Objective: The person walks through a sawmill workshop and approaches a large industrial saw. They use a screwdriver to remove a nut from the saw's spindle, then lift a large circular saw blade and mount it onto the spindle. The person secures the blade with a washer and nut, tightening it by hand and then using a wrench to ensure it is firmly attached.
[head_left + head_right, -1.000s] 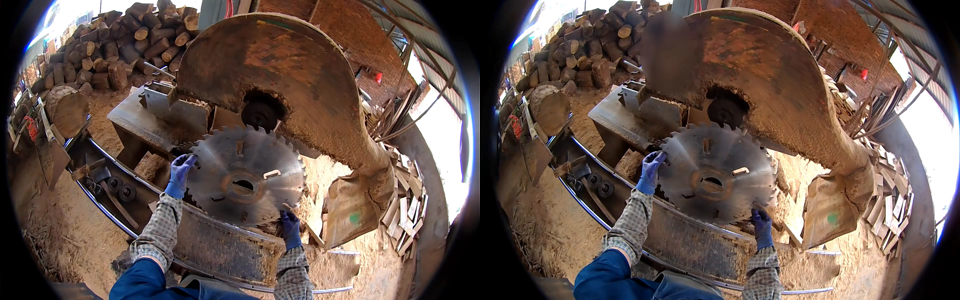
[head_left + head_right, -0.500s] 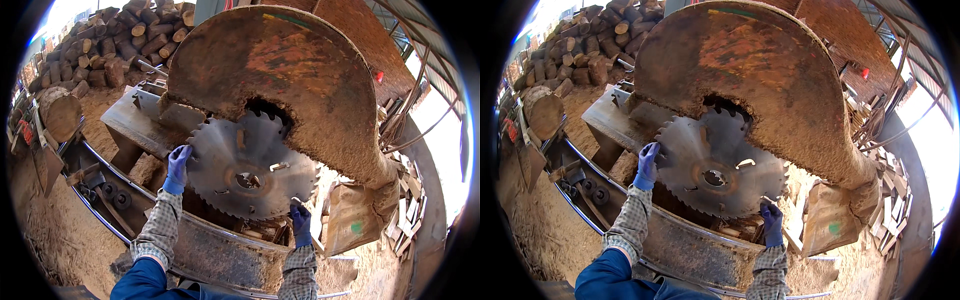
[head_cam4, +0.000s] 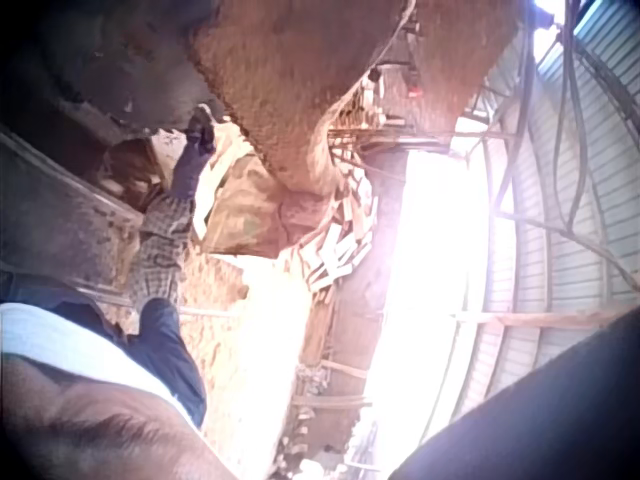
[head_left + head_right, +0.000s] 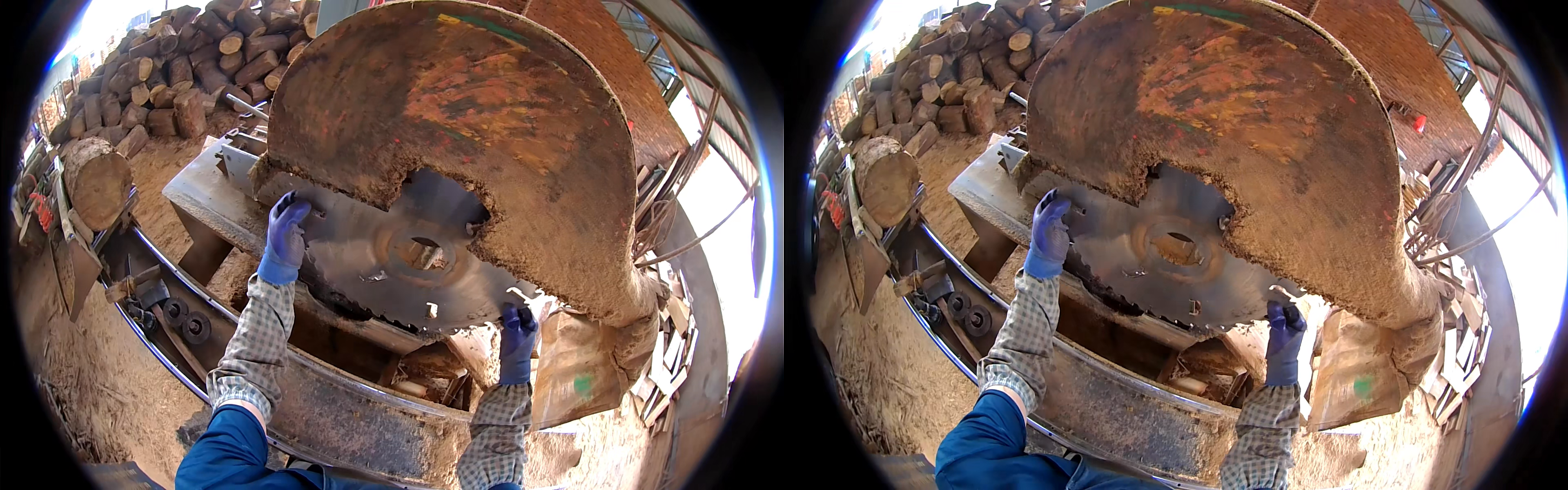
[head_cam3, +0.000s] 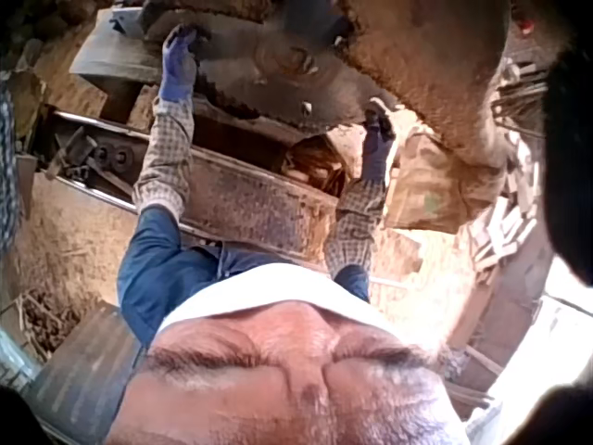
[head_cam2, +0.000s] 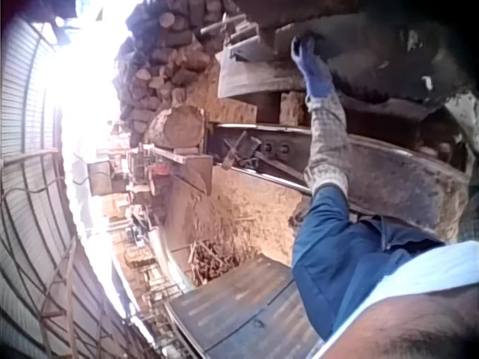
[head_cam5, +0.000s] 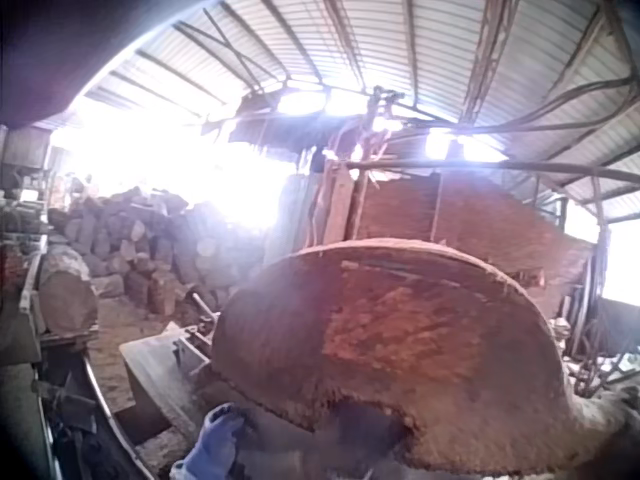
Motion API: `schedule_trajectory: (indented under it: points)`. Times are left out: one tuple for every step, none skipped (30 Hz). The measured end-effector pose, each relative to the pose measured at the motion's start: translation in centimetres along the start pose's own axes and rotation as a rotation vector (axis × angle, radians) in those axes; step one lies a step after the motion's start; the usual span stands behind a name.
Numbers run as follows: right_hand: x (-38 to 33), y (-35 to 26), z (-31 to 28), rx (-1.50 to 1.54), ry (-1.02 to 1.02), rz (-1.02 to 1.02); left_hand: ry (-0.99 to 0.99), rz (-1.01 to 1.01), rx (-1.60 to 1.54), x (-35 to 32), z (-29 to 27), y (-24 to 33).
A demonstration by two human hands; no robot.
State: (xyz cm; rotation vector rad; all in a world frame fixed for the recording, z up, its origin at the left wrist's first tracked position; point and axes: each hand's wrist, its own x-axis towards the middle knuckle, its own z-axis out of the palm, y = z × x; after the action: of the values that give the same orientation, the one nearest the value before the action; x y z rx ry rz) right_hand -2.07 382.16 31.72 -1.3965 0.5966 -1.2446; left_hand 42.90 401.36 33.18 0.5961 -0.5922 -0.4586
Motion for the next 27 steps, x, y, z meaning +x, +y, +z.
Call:
schedule_trajectory:
  points:
    - [0.1, -1.1, 1.4, -0.005, 0.061, 0.049, -0.066, 0.015, 0.019, 0.7, -0.7, 0.3]
    - [0.5, -2.1, 2.8, -0.010, 0.122, 0.098, -0.131, 0.030, 0.039, 1.1, -1.2, 0.5]
    - [1.2, -2.0, 2.5, 0.060, 0.054, -0.006, -0.120, 0.080, 0.046, 1.3, -0.5, 0.4]
    - [1.7, -2.3, 2.1, -0.026, 0.063, -0.056, -0.108, 0.129, 0.054, 1.4, 0.5, 0.4]
    - [2.2, -2.5, 1.8, -0.112, 0.073, -0.105, -0.096, 0.178, 0.062, 1.5, 1.1, 0.2]
    - [2.7, -2.5, 2.1, -0.192, 0.075, -0.150, -0.054, 0.194, 0.045, 1.7, 0.9, 0.0]
    - [2.9, -3.2, 2.9, -0.216, 0.100, -0.131, -0.011, 0.209, 0.028, 1.9, 0.6, -0.3]
    - [3.1, -2.7, 2.8, -0.186, 0.112, -0.138, 0.031, 0.224, 0.011, 2.1, 0.2, -0.8]
    - [3.4, -2.2, 2.6, -0.161, 0.124, -0.152, 0.032, 0.266, 0.094, 2.8, -0.7, -1.7]
    - [3.8, -1.7, 2.7, -0.128, 0.131, -0.163, 0.035, 0.313, 0.184, 3.6, -2.0, -2.3]
    - [4.1, -1.2, 2.8, -0.100, 0.123, -0.195, 0.038, 0.359, 0.276, 4.3, -3.4, -2.6]
    - [4.1, -0.8, 2.5, -0.082, 0.122, -0.224, 0.027, 0.325, 0.294, 4.5, -3.7, -2.7]
    - [4.1, -0.5, 2.2, -0.063, 0.120, -0.253, 0.016, 0.291, 0.313, 4.6, -4.0, -2.8]
    - [4.1, -0.2, 1.8, -0.040, 0.133, -0.235, 0.033, 0.291, 0.316, 4.8, -4.1, -3.1]
    - [3.9, -0.1, 1.6, -0.015, 0.147, -0.216, 0.051, 0.292, 0.320, 4.9, -4.0, -3.1]
    - [3.9, 0.1, 1.4, 0.010, 0.161, -0.197, 0.097, 0.326, 0.309, 4.9, -3.7, -3.5]
    - [4.0, 0.5, 1.4, 0.016, 0.148, -0.207, 0.123, 0.340, 0.489, 5.0, -3.7, -3.4]
    - [4.1, 0.6, 1.3, 0.018, 0.139, -0.220, 0.150, 0.352, 0.665, 5.1, -3.4, -3.5]
    - [4.0, 0.5, 1.1, 0.015, 0.134, -0.234, 0.148, 0.332, 1.028, 5.1, -3.1, -3.0]
    - [3.9, 0.4, 1.1, 0.018, 0.156, -0.235, 0.138, 0.304, 1.390, 5.3, -3.2, -2.9]
    - [3.9, 0.3, 2.2, 0.041, 0.165, -0.233, 0.123, 0.342, 1.242, 6.0, -4.8, -3.1]
    - [4.1, 0.5, 3.3, 0.075, 0.167, -0.227, 0.114, 0.384, 1.103, 7.1, -7.4, -3.5]
    - [4.1, 0.9, 2.9, 0.035, 0.161, -0.234, 0.103, 0.402, 1.008, 7.4, -8.1, -3.9]
    - [4.0, 0.8, 2.4, -0.053, 0.160, -0.213, 0.090, 0.418, 0.910, 7.6, -8.0, -4.1]
    - [4.0, 0.5, 1.9, -0.139, 0.157, -0.192, 0.088, 0.422, 0.870, 7.6, -7.9, -4.3]
    - [3.9, 0.5, 1.6, -0.224, 0.153, -0.171, 0.092, 0.402, 0.832, 7.5, -7.8, -4.5]
    - [3.9, 0.8, 1.5, -0.142, 0.132, -0.242, 0.095, 0.382, 0.786, 7.5, -7.0, -4.8]
